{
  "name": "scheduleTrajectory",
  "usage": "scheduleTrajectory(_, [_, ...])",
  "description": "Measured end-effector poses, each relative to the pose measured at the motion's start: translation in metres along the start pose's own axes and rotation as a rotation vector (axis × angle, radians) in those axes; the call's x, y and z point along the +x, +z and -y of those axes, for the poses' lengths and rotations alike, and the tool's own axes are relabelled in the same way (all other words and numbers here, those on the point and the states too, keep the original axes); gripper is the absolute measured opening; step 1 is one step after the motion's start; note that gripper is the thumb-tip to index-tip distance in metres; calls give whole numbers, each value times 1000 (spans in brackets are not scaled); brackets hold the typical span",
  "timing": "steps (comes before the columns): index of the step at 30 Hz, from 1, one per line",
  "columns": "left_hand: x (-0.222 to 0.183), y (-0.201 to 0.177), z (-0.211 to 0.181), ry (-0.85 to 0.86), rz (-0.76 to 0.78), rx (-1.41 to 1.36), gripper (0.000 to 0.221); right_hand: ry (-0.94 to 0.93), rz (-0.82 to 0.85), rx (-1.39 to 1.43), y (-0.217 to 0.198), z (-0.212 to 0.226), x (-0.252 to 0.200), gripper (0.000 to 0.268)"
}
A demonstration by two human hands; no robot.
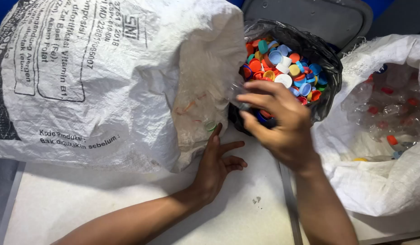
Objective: Sorting plastic bottle caps and bottles into different bags for recycling.
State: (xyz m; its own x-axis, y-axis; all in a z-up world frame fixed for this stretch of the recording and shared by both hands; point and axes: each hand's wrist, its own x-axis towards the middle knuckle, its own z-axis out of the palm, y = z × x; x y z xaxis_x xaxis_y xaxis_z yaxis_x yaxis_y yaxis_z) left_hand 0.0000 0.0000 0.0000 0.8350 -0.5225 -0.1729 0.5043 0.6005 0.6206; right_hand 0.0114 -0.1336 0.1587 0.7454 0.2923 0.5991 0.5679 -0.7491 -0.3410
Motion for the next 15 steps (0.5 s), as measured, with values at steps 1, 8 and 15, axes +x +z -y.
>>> scheduleTrajectory(1, [4, -3, 4, 1, 1, -2, 79, -2, 2, -2, 12, -1, 5, 29])
scheduleTrajectory(8, [11, -10, 11, 5, 71, -67, 62, -181, 19, 130, 113, -24, 61, 29])
scheduleTrajectory(15, [6, -4, 3, 25, 112, -18, 67, -73, 169, 133, 149, -45, 96, 22])
